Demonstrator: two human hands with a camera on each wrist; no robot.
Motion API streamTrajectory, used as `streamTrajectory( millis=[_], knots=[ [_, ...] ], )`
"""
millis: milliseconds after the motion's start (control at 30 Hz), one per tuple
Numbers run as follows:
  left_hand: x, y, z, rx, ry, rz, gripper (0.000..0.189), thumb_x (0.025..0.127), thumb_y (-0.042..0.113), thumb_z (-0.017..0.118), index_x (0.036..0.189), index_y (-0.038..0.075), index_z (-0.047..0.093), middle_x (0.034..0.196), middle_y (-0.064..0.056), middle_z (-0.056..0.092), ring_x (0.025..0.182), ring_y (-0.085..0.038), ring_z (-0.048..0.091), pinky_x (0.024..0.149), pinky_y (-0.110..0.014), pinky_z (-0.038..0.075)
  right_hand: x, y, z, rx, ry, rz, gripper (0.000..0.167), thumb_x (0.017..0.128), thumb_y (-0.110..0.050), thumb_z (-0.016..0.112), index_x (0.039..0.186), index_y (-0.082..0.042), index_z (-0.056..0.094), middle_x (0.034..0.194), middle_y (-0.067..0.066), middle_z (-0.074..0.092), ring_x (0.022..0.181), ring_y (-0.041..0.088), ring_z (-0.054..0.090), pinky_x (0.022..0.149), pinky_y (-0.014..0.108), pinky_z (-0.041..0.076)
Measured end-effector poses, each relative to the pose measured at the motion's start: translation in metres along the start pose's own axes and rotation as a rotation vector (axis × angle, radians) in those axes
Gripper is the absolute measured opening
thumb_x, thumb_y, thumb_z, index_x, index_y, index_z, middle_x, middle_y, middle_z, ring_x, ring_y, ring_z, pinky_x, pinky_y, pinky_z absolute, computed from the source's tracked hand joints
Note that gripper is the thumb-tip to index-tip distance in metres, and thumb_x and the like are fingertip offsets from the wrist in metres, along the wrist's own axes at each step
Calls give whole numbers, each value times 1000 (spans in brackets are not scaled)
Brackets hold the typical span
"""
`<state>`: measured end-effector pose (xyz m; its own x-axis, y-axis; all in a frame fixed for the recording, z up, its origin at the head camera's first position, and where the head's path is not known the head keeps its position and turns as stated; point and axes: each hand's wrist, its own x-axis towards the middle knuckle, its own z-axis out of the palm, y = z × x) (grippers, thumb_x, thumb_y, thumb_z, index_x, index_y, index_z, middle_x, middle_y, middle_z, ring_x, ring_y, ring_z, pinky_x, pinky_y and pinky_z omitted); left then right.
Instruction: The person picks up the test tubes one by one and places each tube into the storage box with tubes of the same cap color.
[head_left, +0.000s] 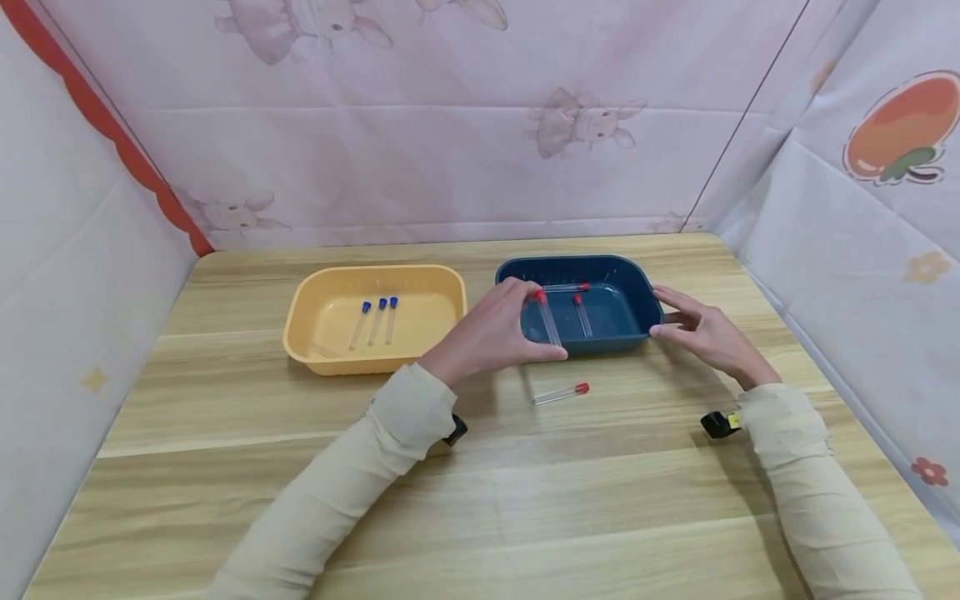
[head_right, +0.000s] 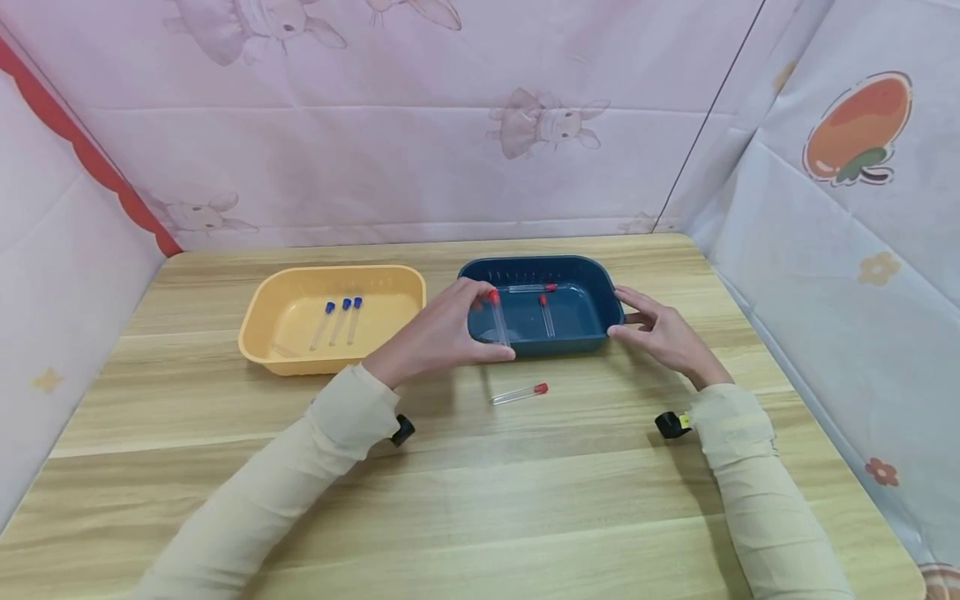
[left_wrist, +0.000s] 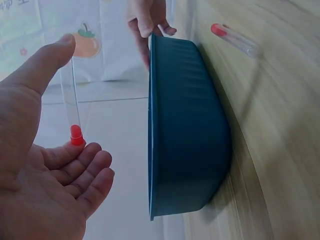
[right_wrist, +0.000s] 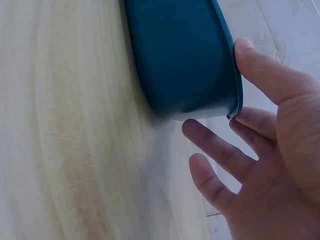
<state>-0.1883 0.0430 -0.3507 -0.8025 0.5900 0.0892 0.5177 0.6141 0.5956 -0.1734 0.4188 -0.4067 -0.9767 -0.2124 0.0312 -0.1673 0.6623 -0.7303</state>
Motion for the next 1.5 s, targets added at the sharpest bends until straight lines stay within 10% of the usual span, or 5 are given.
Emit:
streamTrajectory(
  millis=[533, 1500],
  knots=[
    [39, -7, 22, -42, 30, -77, 88, 80, 64, 81, 142, 11, 52, 137, -8, 53, 111, -18, 51, 95, -33, 53, 2, 3, 2, 1, 20, 13, 70, 99, -23, 73, 160, -12, 40, 166, 10, 33, 122, 22, 62, 88, 7, 47],
    [83, -18, 38, -22, -64, -190, 86, 81, 56, 85, 143, 10, 49, 140, -8, 47, 110, -18, 53, 92, -30, 54, 2, 5, 0, -4, 14, -4, 70, 99, -16, 73, 160, -7, 39, 166, 17, 31, 124, 39, 59, 86, 5, 45]
  ],
)
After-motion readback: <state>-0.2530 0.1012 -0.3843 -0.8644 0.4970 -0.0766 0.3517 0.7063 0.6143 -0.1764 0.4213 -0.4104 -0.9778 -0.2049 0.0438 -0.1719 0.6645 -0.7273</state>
